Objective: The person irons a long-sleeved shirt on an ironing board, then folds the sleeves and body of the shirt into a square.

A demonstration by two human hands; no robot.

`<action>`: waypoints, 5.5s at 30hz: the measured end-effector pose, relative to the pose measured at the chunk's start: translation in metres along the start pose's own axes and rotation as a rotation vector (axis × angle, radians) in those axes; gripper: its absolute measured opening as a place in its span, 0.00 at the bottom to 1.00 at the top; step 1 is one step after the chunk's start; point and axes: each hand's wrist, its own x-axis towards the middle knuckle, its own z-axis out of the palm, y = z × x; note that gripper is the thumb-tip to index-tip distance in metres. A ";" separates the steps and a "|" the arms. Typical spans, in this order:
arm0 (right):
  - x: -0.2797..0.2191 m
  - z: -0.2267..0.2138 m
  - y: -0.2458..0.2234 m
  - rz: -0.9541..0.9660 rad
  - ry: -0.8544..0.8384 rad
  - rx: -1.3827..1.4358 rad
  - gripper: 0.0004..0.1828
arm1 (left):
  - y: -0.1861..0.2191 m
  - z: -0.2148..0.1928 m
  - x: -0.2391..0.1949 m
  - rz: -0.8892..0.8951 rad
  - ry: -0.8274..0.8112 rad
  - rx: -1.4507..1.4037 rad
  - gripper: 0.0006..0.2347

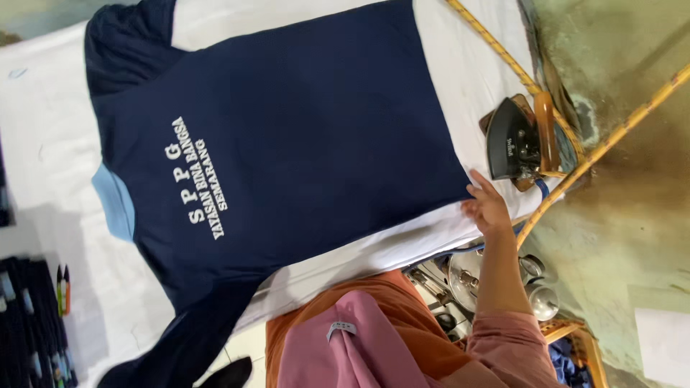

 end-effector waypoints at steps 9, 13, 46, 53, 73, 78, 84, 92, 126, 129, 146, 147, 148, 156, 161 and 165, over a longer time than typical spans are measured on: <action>0.097 0.050 -0.075 0.187 -0.098 0.260 0.23 | 0.141 -0.140 0.092 0.401 -0.802 -0.760 0.08; 0.138 0.101 -0.082 0.201 -0.040 0.295 0.21 | 0.200 -0.229 0.083 0.531 -1.170 -1.105 0.07; -0.052 0.552 -0.142 -0.506 -0.733 -0.076 0.07 | 0.171 -0.232 -0.044 1.434 -0.406 -0.649 0.18; 0.004 0.598 -0.136 -0.354 -0.691 0.119 0.06 | 0.185 -0.248 -0.039 1.085 -0.823 -0.752 0.12; -0.085 0.423 0.046 -1.528 -0.792 -1.278 0.39 | 0.180 -0.216 -0.027 1.519 0.024 -0.873 0.08; -0.076 0.422 0.056 -1.542 -0.706 -1.303 0.41 | 0.182 -0.220 -0.026 1.574 0.138 -0.721 0.06; -0.070 0.424 0.059 -1.489 -0.744 -1.320 0.44 | 0.175 -0.258 -0.108 1.538 0.242 -0.847 0.23; -0.066 0.402 0.050 -1.461 -0.812 -1.016 0.37 | 0.181 -0.243 -0.147 1.528 0.160 -0.615 0.32; 0.158 0.116 -0.070 -0.975 0.294 -1.337 0.10 | 0.283 -0.259 -0.283 1.784 0.433 -0.634 0.14; 0.135 0.136 -0.070 -1.084 0.408 -1.320 0.12 | 0.284 -0.255 -0.292 1.750 0.459 -0.659 0.16; 0.018 0.280 -0.004 -1.022 -0.013 -0.790 0.08 | 0.218 -0.248 -0.266 1.671 0.103 -0.656 0.28; 0.011 0.299 0.002 -1.025 -0.011 -0.791 0.08 | 0.220 -0.250 -0.244 1.672 0.102 -0.660 0.28; 0.003 0.318 0.009 -1.082 -0.166 -0.751 0.09 | 0.223 -0.252 -0.222 1.564 0.187 -0.628 0.29; 0.012 0.319 0.048 -1.313 -0.220 -0.703 0.05 | 0.238 -0.231 -0.151 1.414 0.255 -0.579 0.34; 0.067 -0.009 0.119 -0.740 -0.196 -2.065 0.26 | 0.232 -0.238 -0.154 1.402 0.322 -0.618 0.32; 0.034 -0.107 0.118 0.489 0.340 -1.913 0.63 | 0.233 -0.239 -0.152 1.372 0.293 -0.638 0.32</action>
